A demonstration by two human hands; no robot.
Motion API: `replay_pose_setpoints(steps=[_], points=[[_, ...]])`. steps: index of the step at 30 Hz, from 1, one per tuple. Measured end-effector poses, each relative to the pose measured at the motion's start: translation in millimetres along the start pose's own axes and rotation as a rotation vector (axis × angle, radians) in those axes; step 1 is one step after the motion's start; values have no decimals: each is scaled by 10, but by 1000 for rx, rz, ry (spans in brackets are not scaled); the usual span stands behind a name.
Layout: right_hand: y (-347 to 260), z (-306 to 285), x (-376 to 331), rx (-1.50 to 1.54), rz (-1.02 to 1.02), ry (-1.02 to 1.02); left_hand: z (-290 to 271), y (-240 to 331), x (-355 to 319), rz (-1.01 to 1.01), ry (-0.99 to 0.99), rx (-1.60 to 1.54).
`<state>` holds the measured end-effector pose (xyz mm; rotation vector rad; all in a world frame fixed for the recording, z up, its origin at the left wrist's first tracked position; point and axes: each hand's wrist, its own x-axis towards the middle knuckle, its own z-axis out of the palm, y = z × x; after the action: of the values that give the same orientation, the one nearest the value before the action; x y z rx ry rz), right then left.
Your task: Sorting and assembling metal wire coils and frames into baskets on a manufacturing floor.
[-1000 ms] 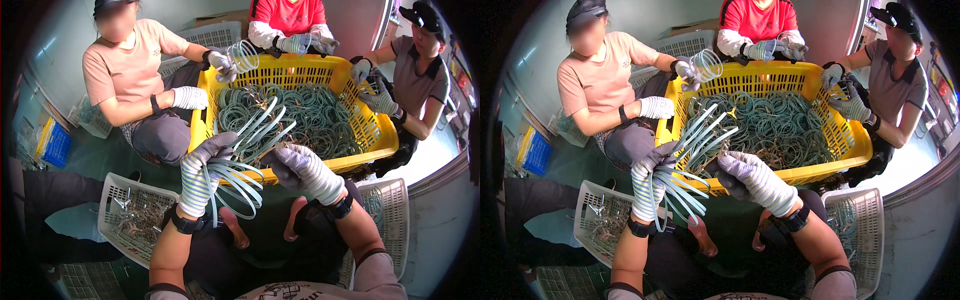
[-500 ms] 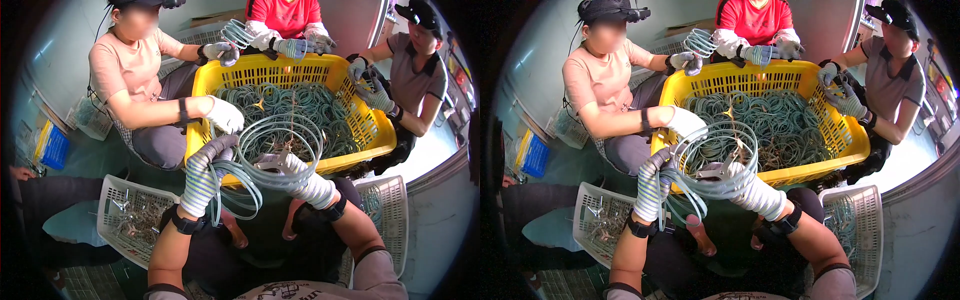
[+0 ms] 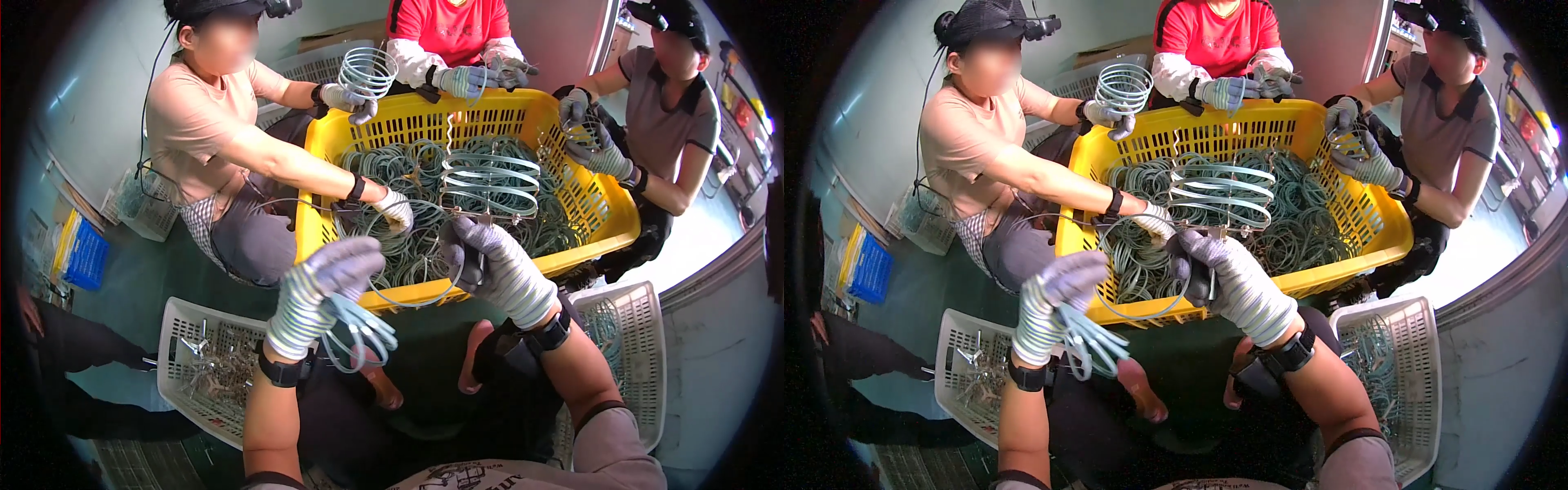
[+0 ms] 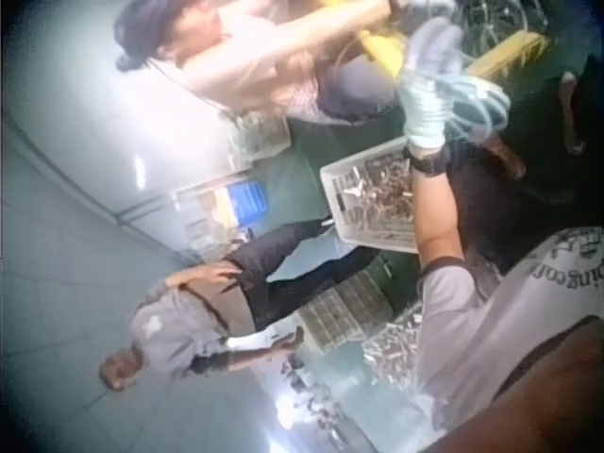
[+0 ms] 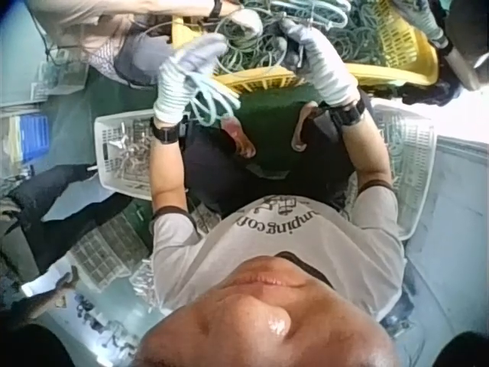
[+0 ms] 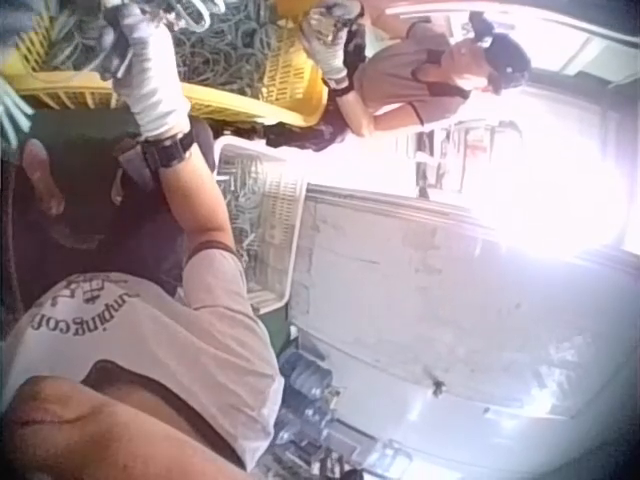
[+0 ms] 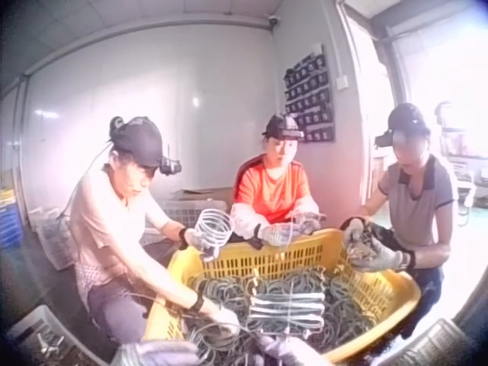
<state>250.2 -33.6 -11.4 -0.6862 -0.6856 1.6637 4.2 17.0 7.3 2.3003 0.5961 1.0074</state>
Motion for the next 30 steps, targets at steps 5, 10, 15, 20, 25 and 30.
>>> replay_pose_setpoints(steps=[5,10,15,20,25,30], points=[[-15,-23,1,117,28,-57,93,-18,-13,136,-148,212],[-46,-8,14,219,59,-18,109,25,-37,-24,-214,-3],[-39,-56,45,-292,-27,65,-23,-7,31,-52,-75,-48],[-122,50,-63,-603,-123,74,-182,-112,4,-557,434,-692],[-58,23,-54,-702,-141,-158,-225,-125,16,-598,543,-949],[60,-58,53,-1233,-437,-110,-249,-108,-4,-535,321,-871]])
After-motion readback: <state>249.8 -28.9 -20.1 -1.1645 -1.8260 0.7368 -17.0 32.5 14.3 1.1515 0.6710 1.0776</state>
